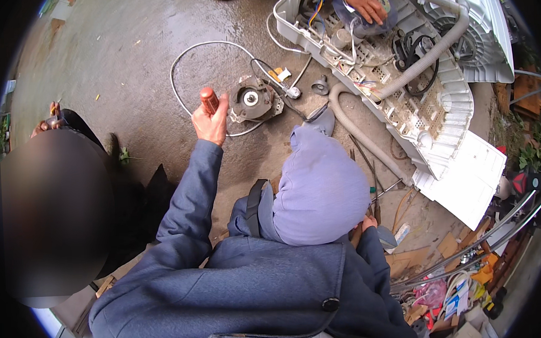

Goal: The person works on a disassembled washing machine, handling the motor and internal wiring. They use a screwdriver and a hammer to adjust components and secure parts within the machine's chassis.

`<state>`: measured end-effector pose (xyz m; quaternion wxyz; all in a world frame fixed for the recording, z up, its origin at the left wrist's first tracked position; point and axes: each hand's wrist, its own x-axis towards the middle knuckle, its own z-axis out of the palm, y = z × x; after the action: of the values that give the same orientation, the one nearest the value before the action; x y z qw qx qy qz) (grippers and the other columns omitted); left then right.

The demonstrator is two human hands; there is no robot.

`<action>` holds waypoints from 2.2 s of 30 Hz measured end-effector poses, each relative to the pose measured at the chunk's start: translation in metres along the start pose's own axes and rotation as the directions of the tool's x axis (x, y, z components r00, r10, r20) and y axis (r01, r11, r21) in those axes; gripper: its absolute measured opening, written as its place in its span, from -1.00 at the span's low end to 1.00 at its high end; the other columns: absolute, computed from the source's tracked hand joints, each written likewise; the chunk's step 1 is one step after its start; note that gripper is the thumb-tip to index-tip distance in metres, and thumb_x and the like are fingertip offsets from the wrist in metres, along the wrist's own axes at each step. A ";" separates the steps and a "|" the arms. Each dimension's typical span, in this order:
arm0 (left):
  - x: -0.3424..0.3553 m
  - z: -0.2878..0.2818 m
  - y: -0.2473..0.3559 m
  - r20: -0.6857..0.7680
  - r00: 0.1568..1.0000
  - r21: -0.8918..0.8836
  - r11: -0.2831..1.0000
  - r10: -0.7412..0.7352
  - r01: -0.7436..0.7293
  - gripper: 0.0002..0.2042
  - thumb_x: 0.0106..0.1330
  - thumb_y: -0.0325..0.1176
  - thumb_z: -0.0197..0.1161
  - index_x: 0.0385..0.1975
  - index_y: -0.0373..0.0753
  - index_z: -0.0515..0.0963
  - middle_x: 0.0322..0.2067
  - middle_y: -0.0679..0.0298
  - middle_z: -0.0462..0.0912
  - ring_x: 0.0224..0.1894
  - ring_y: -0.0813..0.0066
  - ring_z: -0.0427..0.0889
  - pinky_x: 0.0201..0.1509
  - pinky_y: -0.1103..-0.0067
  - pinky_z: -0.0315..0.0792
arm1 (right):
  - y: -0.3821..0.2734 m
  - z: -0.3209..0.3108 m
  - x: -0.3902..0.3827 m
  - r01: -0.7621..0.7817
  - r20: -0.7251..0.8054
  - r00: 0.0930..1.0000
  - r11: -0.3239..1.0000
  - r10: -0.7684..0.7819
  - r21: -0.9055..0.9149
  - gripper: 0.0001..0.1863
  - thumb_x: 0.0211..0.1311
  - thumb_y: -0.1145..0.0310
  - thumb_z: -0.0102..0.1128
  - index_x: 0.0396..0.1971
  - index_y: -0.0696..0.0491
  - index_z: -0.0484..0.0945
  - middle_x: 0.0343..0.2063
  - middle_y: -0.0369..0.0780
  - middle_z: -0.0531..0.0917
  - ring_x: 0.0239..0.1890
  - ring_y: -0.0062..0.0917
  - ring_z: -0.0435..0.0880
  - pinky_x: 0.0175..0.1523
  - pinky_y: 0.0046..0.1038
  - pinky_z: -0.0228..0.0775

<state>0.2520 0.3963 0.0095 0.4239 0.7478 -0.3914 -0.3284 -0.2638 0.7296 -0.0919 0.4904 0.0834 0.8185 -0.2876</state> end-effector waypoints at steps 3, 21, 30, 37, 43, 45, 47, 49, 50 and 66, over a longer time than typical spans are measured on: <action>-0.024 -0.018 0.023 -0.029 0.985 -0.013 0.985 0.171 -0.172 -0.70 0.40 -0.25 0.29 -0.47 -0.37 0.68 -0.58 0.29 0.68 -0.54 0.59 0.60 -0.38 0.60 0.49 | -0.004 -0.001 -0.002 -0.005 0.026 1.000 1.000 0.005 -0.002 -0.30 0.12 0.57 0.26 0.24 0.34 0.13 -0.58 -0.13 0.53 -0.71 -0.37 0.52 -0.64 -0.29 0.49; -0.014 -0.017 0.031 -0.127 0.982 -0.248 0.954 0.139 -0.167 -0.83 0.33 -0.44 0.33 -0.49 -0.36 0.64 -0.60 0.31 0.62 -0.66 0.59 0.56 -0.57 0.64 0.48 | 0.004 -0.009 0.005 0.007 0.025 1.000 1.000 -0.006 -0.029 -0.12 0.13 0.54 0.24 0.43 0.32 -0.01 -0.57 -0.12 0.53 -0.68 -0.37 0.53 -0.60 -0.29 0.49; -0.009 -0.011 0.020 -0.106 0.985 -0.186 0.970 0.138 -0.156 -0.81 0.34 -0.42 0.33 -0.51 -0.36 0.64 -0.60 0.31 0.62 -0.65 0.59 0.57 -0.56 0.64 0.49 | 0.002 -0.003 0.001 0.053 0.001 0.999 0.999 -0.053 0.009 -0.28 0.12 0.55 0.23 0.28 0.37 0.13 -0.58 -0.12 0.53 -0.68 -0.36 0.53 -0.63 -0.29 0.49; -0.008 -0.013 0.016 -0.089 0.987 -0.143 0.979 0.135 -0.146 -0.80 0.35 -0.41 0.32 -0.51 -0.36 0.64 -0.61 0.32 0.61 -0.64 0.58 0.58 -0.53 0.62 0.50 | -0.001 0.001 -0.005 0.074 -0.020 0.997 0.997 -0.075 -0.026 -0.40 0.14 0.53 0.23 0.17 0.35 0.23 -0.60 -0.11 0.53 -0.69 -0.35 0.53 -0.63 -0.30 0.48; -0.014 -0.024 0.008 0.114 0.992 -0.192 0.981 0.062 -0.040 -0.82 0.38 -0.39 0.31 -0.39 -0.39 0.65 -0.51 0.27 0.66 -0.56 0.56 0.62 -0.42 0.60 0.53 | -0.022 -0.019 -0.010 -0.059 0.139 0.987 0.986 0.082 -0.158 -0.40 0.17 0.46 0.28 0.18 0.29 0.28 -0.59 -0.14 0.56 -0.71 -0.37 0.53 -0.63 -0.28 0.45; -0.016 -0.033 -0.007 0.148 0.979 -0.117 0.986 0.138 -0.121 -0.84 0.38 -0.40 0.31 -0.36 -0.39 0.64 -0.44 0.24 0.69 -0.49 0.56 0.63 -0.33 0.60 0.54 | -0.045 -0.028 -0.024 -0.093 0.185 0.972 0.956 0.148 -0.277 -0.40 0.18 0.44 0.30 0.19 0.27 0.29 -0.58 -0.16 0.57 -0.72 -0.38 0.54 -0.64 -0.28 0.43; -0.021 -0.037 -0.018 0.165 0.939 -0.025 0.953 0.301 -0.301 -0.86 0.37 -0.41 0.31 -0.36 -0.38 0.65 -0.41 0.24 0.70 -0.43 0.56 0.64 -0.26 0.60 0.55 | -0.072 -0.036 -0.044 -0.102 0.182 0.965 0.910 0.188 -0.403 -0.37 0.19 0.41 0.31 0.22 0.26 0.29 -0.58 -0.17 0.59 -0.72 -0.41 0.55 -0.64 -0.27 0.42; -0.036 -0.037 0.002 0.213 0.935 0.036 0.954 0.283 -0.297 -0.91 0.31 -0.45 0.33 -0.38 -0.35 0.64 -0.38 0.25 0.70 -0.29 0.56 0.63 -0.12 0.57 0.51 | -0.112 -0.035 -0.084 -0.087 0.208 0.953 0.854 0.222 -0.513 -0.34 0.17 0.43 0.31 0.29 0.22 0.33 -0.57 -0.19 0.59 -0.72 -0.43 0.54 -0.64 -0.31 0.43; -0.040 -0.036 0.002 0.209 0.931 0.019 0.951 0.299 -0.309 -0.90 0.31 -0.45 0.33 -0.38 -0.35 0.64 -0.38 0.26 0.70 -0.30 0.56 0.63 -0.13 0.58 0.51 | -0.126 -0.042 -0.090 -0.081 0.255 0.932 0.836 0.256 -0.542 -0.34 0.17 0.45 0.31 0.30 0.20 0.34 -0.57 -0.20 0.59 -0.72 -0.44 0.54 -0.65 -0.33 0.43; -0.043 -0.027 -0.019 0.249 0.943 -0.056 0.975 0.221 -0.214 -0.79 0.38 -0.29 0.31 -0.38 -0.33 0.68 -0.53 0.37 0.65 -0.42 0.68 0.56 -0.26 0.64 0.47 | -0.364 0.114 -0.348 0.975 0.712 -0.126 -0.219 -0.691 -0.040 -0.22 0.17 0.64 0.25 0.44 0.14 0.26 -0.18 -0.21 0.72 -0.27 -0.65 0.67 -0.10 -0.63 0.49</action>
<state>0.2593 0.4498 0.0106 0.4143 0.6458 -0.5181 -0.3780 -0.1545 0.4186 0.3055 0.2916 -0.7554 0.5151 -0.2810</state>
